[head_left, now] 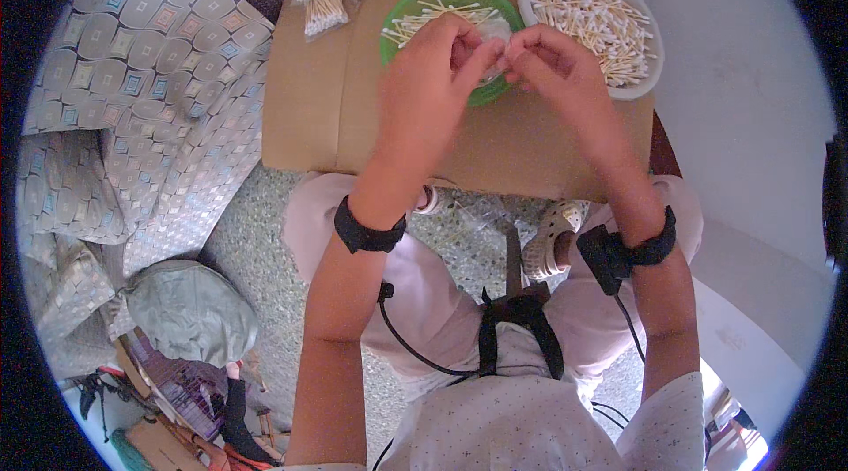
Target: Sorting cotton swabs and placing them into small plastic bags.
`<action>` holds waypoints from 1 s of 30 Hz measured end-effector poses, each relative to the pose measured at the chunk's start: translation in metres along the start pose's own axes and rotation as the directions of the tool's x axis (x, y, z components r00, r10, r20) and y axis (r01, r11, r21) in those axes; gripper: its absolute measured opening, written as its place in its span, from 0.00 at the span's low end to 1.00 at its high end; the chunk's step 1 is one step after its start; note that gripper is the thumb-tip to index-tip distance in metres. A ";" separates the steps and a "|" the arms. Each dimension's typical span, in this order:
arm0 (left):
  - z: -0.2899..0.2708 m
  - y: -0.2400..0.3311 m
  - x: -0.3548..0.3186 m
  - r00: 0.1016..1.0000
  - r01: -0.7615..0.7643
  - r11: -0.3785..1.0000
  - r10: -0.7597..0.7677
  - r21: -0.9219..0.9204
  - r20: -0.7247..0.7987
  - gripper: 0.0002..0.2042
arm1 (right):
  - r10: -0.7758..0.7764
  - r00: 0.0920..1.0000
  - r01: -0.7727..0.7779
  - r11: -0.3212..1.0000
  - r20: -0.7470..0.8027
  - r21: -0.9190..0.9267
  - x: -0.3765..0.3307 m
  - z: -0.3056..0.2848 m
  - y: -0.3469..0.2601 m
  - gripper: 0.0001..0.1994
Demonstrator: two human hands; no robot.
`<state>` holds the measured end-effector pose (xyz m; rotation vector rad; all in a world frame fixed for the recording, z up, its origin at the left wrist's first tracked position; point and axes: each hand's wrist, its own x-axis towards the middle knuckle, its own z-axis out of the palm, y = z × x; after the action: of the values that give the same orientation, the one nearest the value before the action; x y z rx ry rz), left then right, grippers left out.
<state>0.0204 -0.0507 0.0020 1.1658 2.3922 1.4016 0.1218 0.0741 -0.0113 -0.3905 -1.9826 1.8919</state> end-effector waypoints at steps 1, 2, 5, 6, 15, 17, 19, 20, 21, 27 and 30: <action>-0.001 -0.003 0.000 1.000 -0.030 0.999 0.030 0.044 0.005 0.09 | 0.000 1.000 0.000 1.000 0.001 0.000 0.000 0.002 0.001 0.10; -0.003 -0.005 0.000 0.998 -0.060 0.994 0.060 0.088 0.012 0.09 | 0.001 1.000 -0.001 0.998 0.006 -0.070 -0.001 0.003 0.001 0.09; -0.005 -0.006 0.001 0.994 -0.105 0.981 0.103 0.164 0.019 0.08 | -0.016 1.000 0.013 0.990 -0.025 -0.140 -0.003 0.008 0.001 0.08; -0.006 -0.005 0.001 0.994 -0.106 0.981 0.104 0.162 0.018 0.08 | -0.035 0.998 0.027 0.990 -0.059 -0.140 -0.003 0.009 0.000 0.08; -0.006 0.004 0.002 0.998 -0.066 0.997 0.067 0.026 -0.021 0.08 | 0.016 0.994 -0.031 0.990 -0.110 -0.137 -0.004 0.001 -0.004 0.09; -0.003 0.003 0.003 0.995 -0.098 0.994 0.096 0.039 0.032 0.08 | -0.018 0.994 0.003 0.990 -0.107 -0.140 -0.005 0.005 -0.004 0.09; -0.002 0.000 0.002 0.992 -0.125 0.991 0.125 0.055 0.012 0.08 | -0.052 0.993 0.037 0.989 -0.104 -0.142 -0.006 0.007 -0.006 0.09; -0.001 -0.001 0.002 0.988 -0.153 0.986 0.154 0.071 -0.005 0.07 | -0.037 0.995 0.018 0.981 -0.095 -0.191 -0.006 0.007 -0.008 0.09; -0.001 -0.005 0.002 0.988 -0.152 0.986 0.153 0.072 -0.006 0.07 | -0.022 0.996 0.000 0.971 -0.088 -0.239 -0.006 0.007 -0.009 0.09; -0.004 -0.004 0.000 0.984 -0.167 0.982 0.172 0.084 -0.046 0.07 | -0.064 0.984 -0.004 0.926 -0.167 -0.379 -0.004 0.005 -0.004 0.10; -0.005 -0.003 -0.001 0.983 -0.168 0.986 0.167 -0.004 -0.076 0.07 | -0.092 0.972 0.009 0.933 -0.215 -0.359 -0.002 0.005 -0.003 0.10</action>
<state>0.0167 -0.0555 0.0022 1.3632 2.3810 1.5315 0.1214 0.0688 -0.0089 -0.6185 -2.1484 1.3798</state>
